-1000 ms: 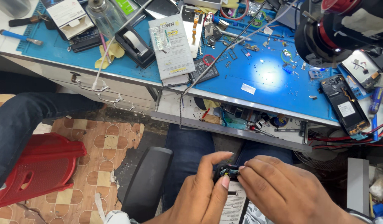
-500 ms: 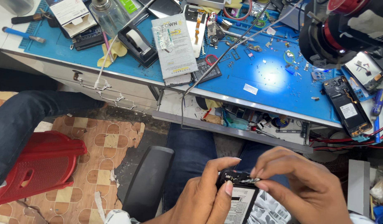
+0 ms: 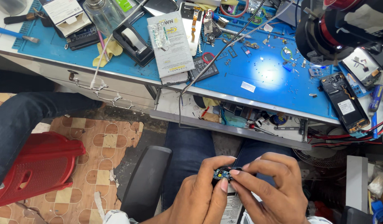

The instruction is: The person sits at a repair workbench and works on a disassembled smartphone held in their hands, prying and pressing the internal components and back cover assembly by hand. Near the end they pick up a small hand tool and work on the phone's internal area while holding the phone over the bench.

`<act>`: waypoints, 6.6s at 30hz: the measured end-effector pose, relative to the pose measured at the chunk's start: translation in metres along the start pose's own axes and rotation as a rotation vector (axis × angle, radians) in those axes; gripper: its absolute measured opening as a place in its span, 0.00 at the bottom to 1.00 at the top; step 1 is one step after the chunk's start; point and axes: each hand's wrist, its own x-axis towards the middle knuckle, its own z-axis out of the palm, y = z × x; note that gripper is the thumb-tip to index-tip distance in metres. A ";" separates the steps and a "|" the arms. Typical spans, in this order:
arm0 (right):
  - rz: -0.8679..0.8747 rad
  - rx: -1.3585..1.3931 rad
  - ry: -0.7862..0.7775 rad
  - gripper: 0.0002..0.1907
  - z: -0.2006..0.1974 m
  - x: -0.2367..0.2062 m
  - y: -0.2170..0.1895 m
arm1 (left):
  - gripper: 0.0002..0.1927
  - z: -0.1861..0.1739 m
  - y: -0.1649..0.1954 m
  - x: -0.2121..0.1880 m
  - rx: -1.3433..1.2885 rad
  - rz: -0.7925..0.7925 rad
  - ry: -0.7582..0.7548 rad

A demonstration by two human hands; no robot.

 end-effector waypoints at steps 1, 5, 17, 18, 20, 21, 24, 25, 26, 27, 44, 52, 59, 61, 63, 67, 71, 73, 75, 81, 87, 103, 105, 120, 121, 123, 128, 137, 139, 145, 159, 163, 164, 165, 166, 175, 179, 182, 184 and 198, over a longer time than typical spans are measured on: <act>-0.051 -0.013 0.001 0.16 -0.001 0.001 0.001 | 0.20 0.000 0.000 0.000 -0.001 -0.011 -0.013; -0.256 -0.035 -0.036 0.18 -0.007 0.009 0.009 | 0.19 0.002 -0.001 0.000 0.001 0.073 0.020; -0.488 -0.098 -0.040 0.18 -0.014 0.013 0.024 | 0.22 0.003 -0.003 -0.001 0.000 0.010 -0.027; -0.489 -0.094 -0.043 0.17 -0.014 0.013 0.025 | 0.21 0.003 -0.003 -0.001 -0.002 -0.002 -0.024; -0.461 -0.096 -0.066 0.17 -0.014 0.014 0.025 | 0.21 0.003 -0.002 0.000 -0.004 0.004 -0.017; -0.448 -0.097 -0.078 0.17 -0.015 0.015 0.025 | 0.21 0.003 -0.003 0.000 -0.004 0.022 -0.013; -0.474 -0.084 -0.097 0.16 -0.017 0.019 0.026 | 0.21 0.004 -0.003 0.001 0.003 0.047 -0.009; -0.494 -0.092 -0.108 0.15 -0.018 0.020 0.026 | 0.21 0.004 -0.003 0.001 0.007 0.050 -0.008; -0.514 -0.099 -0.118 0.15 -0.020 0.022 0.027 | 0.21 0.004 -0.003 0.001 0.011 0.040 -0.013; -0.534 -0.107 -0.128 0.14 -0.022 0.023 0.027 | 0.22 0.004 -0.004 0.001 0.017 0.032 -0.018; -0.233 0.087 -0.185 0.13 -0.024 0.019 0.025 | 0.21 0.006 -0.009 -0.002 0.055 0.121 -0.003; 0.179 0.298 -0.273 0.14 -0.032 0.004 0.031 | 0.21 0.007 -0.013 -0.005 0.120 0.313 0.014; 0.226 0.331 -0.389 0.12 -0.038 0.003 0.040 | 0.22 0.005 -0.006 -0.003 0.113 0.238 -0.024; 0.239 0.335 -0.404 0.11 -0.039 0.003 0.041 | 0.20 0.005 -0.005 -0.002 0.081 0.223 -0.011; 0.264 0.334 -0.403 0.11 -0.038 0.002 0.041 | 0.14 0.007 -0.005 -0.001 0.082 0.164 0.019; 0.280 0.455 -0.422 0.11 -0.035 0.002 0.044 | 0.11 0.009 -0.008 -0.001 0.082 0.116 0.053; 0.345 0.575 -0.387 0.11 -0.031 -0.002 0.042 | 0.10 0.011 -0.011 -0.002 0.072 0.124 0.066; 0.352 0.592 -0.373 0.12 -0.028 -0.003 0.040 | 0.10 0.012 -0.012 -0.002 0.071 0.106 0.055; 0.321 0.602 -0.358 0.13 -0.026 -0.004 0.037 | 0.10 0.012 -0.012 -0.002 0.062 0.101 0.055; 0.013 0.320 -0.102 0.15 -0.015 -0.004 0.019 | 0.11 0.007 -0.005 -0.001 -0.030 0.068 0.078; -0.035 0.154 -0.060 0.14 -0.015 0.000 0.009 | 0.11 0.005 0.001 0.000 -0.094 0.002 0.056; 0.612 0.939 -0.307 0.10 -0.016 -0.029 0.035 | 0.13 0.013 -0.018 -0.006 0.149 0.377 0.146; 0.633 0.943 -0.288 0.08 -0.015 -0.031 0.035 | 0.13 0.014 -0.018 -0.009 0.155 0.375 0.161; 0.572 0.982 -0.328 0.11 -0.008 -0.026 0.039 | 0.11 0.007 -0.014 -0.004 0.104 0.328 0.115; 0.571 0.954 -0.342 0.11 -0.009 -0.024 0.039 | 0.11 0.006 -0.013 -0.003 0.088 0.318 0.103; 0.570 0.895 -0.366 0.12 -0.012 -0.019 0.038 | 0.11 0.005 -0.011 -0.003 0.075 0.285 0.107; 0.488 0.836 -0.458 0.13 -0.018 -0.005 0.036 | 0.10 0.002 -0.007 -0.001 0.057 0.180 0.108; 0.462 0.833 -0.325 0.07 -0.002 -0.005 0.038 | 0.12 0.003 -0.005 0.002 0.009 0.087 0.110; 0.522 0.899 -0.281 0.06 0.001 -0.006 0.038 | 0.14 0.005 -0.003 0.002 -0.047 0.017 0.110; 0.642 0.935 -0.173 0.06 -0.001 -0.006 0.036 | 0.14 0.009 -0.004 0.002 -0.122 0.206 0.136; 0.369 0.761 -0.172 0.17 -0.001 -0.007 0.013 | 0.13 0.014 -0.023 -0.005 0.135 0.413 0.189; 0.326 0.772 -0.150 0.15 -0.003 -0.008 0.012 | 0.13 0.016 -0.022 -0.006 0.110 0.359 0.173; 0.337 0.766 -0.148 0.15 -0.003 -0.009 0.011 | 0.13 0.016 -0.023 -0.006 0.114 0.371 0.176; 0.348 0.761 -0.147 0.15 -0.003 -0.009 0.011 | 0.13 0.016 -0.023 -0.006 0.118 0.383 0.180; 0.360 0.754 -0.137 0.14 -0.002 -0.010 0.010 | 0.13 0.015 -0.023 -0.006 0.123 0.394 0.184; 0.406 0.835 -0.101 0.12 0.002 -0.016 0.011 | 0.16 0.011 -0.021 -0.005 0.283 0.491 0.220; 0.398 0.888 -0.104 0.12 0.005 -0.019 0.014 | 0.16 0.010 -0.020 -0.004 0.289 0.495 0.217; 0.375 0.897 -0.097 0.11 0.008 -0.021 0.014 | 0.16 0.010 -0.021 -0.003 0.281 0.508 0.227; 0.379 0.898 -0.099 0.11 0.010 -0.023 0.013 | 0.15 0.010 -0.022 -0.003 0.253 0.501 0.218; 0.443 0.943 -0.212 0.12 0.008 -0.021 0.012 | 0.12 0.014 -0.025 -0.004 0.333 0.510 0.309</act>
